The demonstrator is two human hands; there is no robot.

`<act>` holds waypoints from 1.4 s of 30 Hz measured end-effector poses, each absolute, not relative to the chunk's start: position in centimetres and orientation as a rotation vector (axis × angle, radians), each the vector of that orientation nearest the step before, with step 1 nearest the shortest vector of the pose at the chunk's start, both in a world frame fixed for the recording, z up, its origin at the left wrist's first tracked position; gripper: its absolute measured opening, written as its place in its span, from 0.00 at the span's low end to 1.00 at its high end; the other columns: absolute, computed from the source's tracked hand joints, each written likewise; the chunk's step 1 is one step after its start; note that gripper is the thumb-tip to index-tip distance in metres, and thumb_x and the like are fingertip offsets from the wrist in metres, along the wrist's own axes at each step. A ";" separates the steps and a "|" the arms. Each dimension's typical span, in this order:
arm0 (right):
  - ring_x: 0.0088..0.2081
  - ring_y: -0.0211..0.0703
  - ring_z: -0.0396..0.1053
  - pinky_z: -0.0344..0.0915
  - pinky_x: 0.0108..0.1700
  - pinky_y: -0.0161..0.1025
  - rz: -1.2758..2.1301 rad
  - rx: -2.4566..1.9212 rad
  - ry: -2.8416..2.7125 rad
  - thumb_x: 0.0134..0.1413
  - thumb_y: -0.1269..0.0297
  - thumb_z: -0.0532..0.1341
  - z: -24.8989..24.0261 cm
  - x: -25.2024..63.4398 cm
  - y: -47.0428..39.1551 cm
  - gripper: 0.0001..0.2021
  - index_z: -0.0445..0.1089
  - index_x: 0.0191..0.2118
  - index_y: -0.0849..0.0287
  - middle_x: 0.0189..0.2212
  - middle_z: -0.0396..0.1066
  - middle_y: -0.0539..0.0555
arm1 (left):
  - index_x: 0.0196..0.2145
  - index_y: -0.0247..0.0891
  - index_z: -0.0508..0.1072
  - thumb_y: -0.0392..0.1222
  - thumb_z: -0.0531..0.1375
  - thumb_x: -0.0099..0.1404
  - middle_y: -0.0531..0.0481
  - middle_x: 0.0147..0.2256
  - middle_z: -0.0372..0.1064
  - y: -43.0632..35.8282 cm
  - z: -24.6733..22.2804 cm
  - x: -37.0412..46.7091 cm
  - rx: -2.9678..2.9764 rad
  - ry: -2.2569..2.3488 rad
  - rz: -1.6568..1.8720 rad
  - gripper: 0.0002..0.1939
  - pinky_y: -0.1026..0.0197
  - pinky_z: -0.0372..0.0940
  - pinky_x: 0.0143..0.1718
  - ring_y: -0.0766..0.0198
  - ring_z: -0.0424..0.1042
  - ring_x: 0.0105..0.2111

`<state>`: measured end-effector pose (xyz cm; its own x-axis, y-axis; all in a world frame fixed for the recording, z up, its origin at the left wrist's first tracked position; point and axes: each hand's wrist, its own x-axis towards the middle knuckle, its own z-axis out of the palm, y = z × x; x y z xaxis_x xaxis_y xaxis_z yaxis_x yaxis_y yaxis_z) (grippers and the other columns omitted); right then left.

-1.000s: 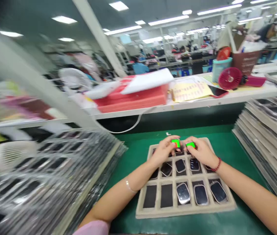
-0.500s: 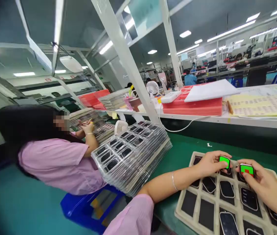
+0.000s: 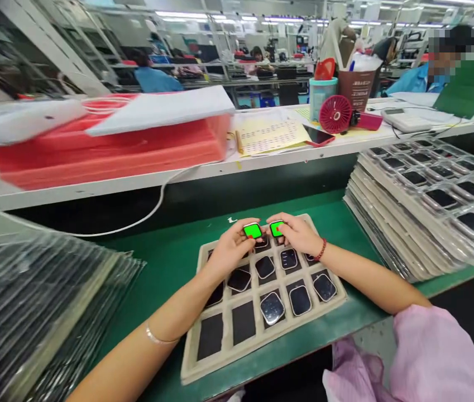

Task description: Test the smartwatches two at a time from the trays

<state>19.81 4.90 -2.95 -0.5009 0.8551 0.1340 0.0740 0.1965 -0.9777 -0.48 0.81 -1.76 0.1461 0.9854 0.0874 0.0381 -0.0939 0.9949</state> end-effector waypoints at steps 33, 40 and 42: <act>0.32 0.36 0.70 0.68 0.31 0.33 1.277 -0.756 -1.817 0.50 0.72 0.57 -2.7 19.8 4.5 0.19 0.67 0.50 0.61 0.40 0.73 0.55 | 0.52 0.36 0.69 0.36 0.62 0.51 0.44 0.43 0.77 0.3 -0.9 -0.1 1.333 1.125 1.121 0.28 0.52 0.70 0.49 0.55 0.78 0.42; 0.34 0.38 0.73 0.72 0.34 0.35 1.334 -0.779 -1.834 0.54 0.71 0.55 -3.0 19.8 4.7 0.20 0.66 0.54 0.60 0.45 0.74 0.57 | 0.44 0.36 0.71 0.42 0.64 0.55 0.47 0.36 0.76 0.3 -0.9 -0.2 1.362 1.206 1.164 0.18 0.54 0.72 0.42 0.56 0.77 0.38; 0.34 0.38 0.74 0.74 0.36 0.36 1.339 -0.774 -1.822 0.54 0.71 0.55 -3.1 19.9 4.8 0.21 0.65 0.55 0.59 0.45 0.74 0.57 | 0.43 0.37 0.72 0.41 0.63 0.56 0.47 0.36 0.76 0.4 -1.1 -0.2 1.367 1.208 1.174 0.16 0.54 0.72 0.42 0.57 0.76 0.37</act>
<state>19.88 4.78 -3.05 -0.5490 0.8098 0.2069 0.0442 0.2753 -0.9603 -0.24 0.36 -1.08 0.0576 0.9957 0.0729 0.1018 -0.0785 0.9917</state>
